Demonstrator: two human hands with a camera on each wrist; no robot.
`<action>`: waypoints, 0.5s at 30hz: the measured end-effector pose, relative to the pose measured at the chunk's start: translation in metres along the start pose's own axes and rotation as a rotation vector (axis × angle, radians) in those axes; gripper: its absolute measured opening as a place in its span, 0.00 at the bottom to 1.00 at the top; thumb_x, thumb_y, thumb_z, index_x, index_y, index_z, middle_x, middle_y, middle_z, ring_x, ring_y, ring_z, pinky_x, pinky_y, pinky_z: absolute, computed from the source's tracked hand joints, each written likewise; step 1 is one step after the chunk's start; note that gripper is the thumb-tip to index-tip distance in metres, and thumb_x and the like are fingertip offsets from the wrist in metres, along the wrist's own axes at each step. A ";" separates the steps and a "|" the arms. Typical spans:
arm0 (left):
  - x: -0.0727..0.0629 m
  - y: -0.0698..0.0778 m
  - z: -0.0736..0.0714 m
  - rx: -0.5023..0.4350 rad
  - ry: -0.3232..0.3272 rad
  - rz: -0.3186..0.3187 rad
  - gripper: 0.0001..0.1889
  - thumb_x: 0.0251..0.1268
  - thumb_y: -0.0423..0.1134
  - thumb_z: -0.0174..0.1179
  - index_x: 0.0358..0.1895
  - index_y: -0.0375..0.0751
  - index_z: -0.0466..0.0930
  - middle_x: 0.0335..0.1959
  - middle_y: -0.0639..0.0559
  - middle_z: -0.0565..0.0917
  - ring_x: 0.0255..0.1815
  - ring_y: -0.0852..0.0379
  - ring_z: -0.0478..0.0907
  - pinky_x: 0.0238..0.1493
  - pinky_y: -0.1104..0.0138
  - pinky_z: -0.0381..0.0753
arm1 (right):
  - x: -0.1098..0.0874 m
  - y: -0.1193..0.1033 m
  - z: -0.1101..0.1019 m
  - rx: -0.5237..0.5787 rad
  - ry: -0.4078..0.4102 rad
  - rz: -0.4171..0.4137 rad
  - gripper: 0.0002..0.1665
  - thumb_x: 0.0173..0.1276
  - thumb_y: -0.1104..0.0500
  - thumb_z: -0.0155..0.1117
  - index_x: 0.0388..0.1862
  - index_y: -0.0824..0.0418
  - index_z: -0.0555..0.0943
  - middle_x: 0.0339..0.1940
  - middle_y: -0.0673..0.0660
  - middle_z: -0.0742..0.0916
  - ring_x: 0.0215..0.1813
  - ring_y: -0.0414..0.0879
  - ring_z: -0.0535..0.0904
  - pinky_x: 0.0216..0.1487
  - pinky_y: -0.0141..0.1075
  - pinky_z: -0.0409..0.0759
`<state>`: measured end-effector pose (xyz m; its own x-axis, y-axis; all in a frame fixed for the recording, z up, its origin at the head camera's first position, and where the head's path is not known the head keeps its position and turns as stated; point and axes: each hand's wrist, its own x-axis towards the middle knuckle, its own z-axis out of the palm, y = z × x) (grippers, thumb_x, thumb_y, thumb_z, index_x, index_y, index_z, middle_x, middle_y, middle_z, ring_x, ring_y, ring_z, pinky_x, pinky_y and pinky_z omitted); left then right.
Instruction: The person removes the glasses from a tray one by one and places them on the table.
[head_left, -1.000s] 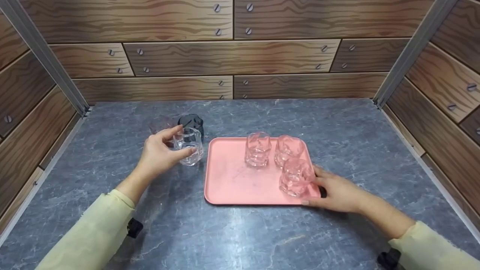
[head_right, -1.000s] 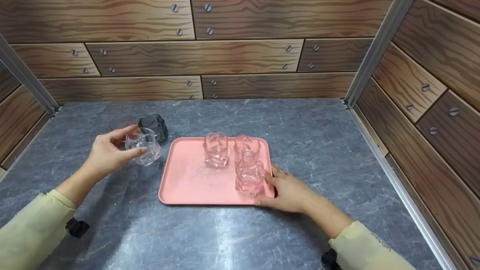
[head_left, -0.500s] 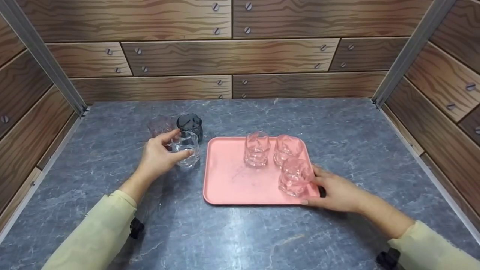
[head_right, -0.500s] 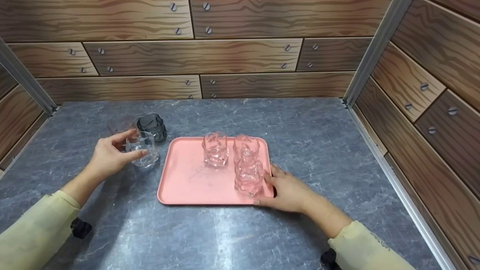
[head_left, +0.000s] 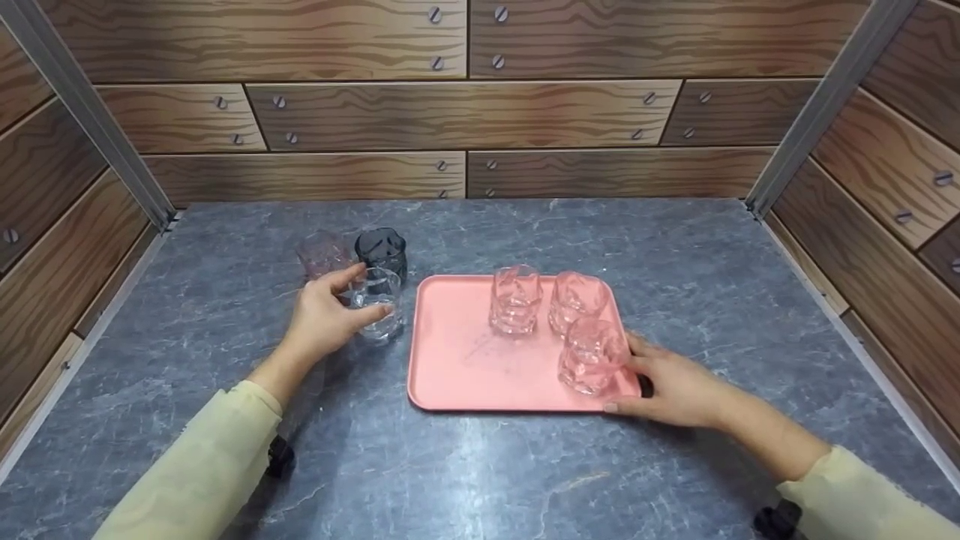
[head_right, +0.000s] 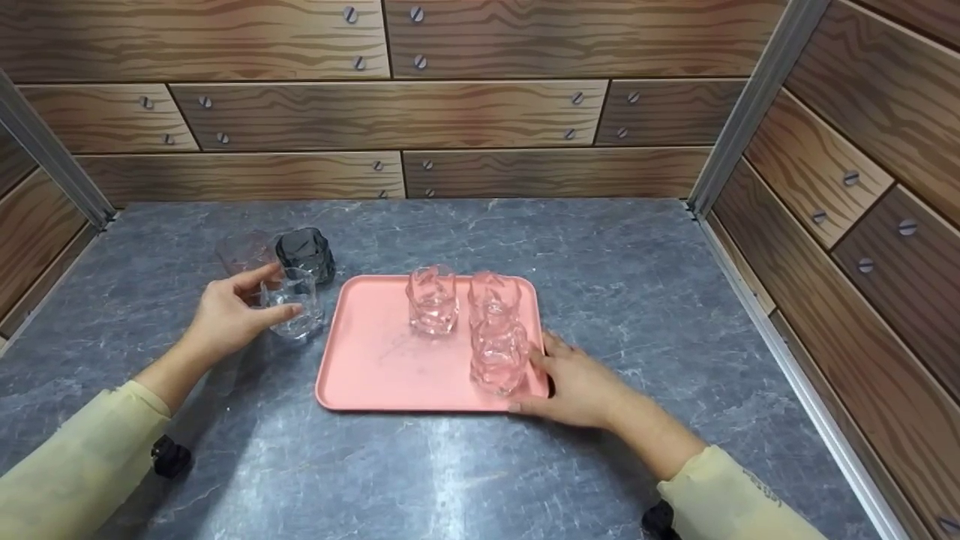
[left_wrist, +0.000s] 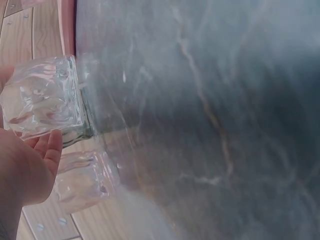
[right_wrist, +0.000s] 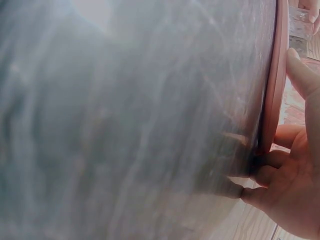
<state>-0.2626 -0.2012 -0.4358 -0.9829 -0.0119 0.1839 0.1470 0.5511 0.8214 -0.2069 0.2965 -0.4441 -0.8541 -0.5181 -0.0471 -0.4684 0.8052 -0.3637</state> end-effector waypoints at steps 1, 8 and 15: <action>0.000 0.000 0.001 0.002 0.001 0.004 0.44 0.55 0.46 0.83 0.75 0.36 0.75 0.68 0.39 0.82 0.63 0.40 0.79 0.65 0.48 0.80 | 0.000 0.000 0.000 0.000 0.001 0.000 0.53 0.67 0.26 0.69 0.69 0.70 0.80 0.80 0.77 0.66 0.78 0.75 0.64 0.76 0.67 0.63; 0.000 -0.001 0.003 -0.001 0.007 0.010 0.43 0.54 0.44 0.83 0.74 0.35 0.76 0.67 0.38 0.82 0.64 0.39 0.80 0.66 0.48 0.80 | 0.000 0.002 0.001 0.000 0.006 -0.006 0.53 0.66 0.26 0.69 0.68 0.70 0.81 0.79 0.77 0.67 0.78 0.74 0.64 0.77 0.67 0.64; -0.001 0.000 0.005 -0.001 0.002 0.007 0.44 0.53 0.46 0.83 0.74 0.35 0.76 0.68 0.37 0.81 0.67 0.38 0.78 0.70 0.48 0.77 | 0.000 0.003 0.002 -0.004 0.013 -0.013 0.52 0.66 0.26 0.69 0.68 0.69 0.81 0.79 0.77 0.67 0.78 0.74 0.64 0.77 0.66 0.63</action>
<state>-0.2626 -0.1971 -0.4386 -0.9817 -0.0095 0.1903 0.1537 0.5506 0.8205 -0.2082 0.2983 -0.4471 -0.8505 -0.5251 -0.0305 -0.4806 0.7994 -0.3607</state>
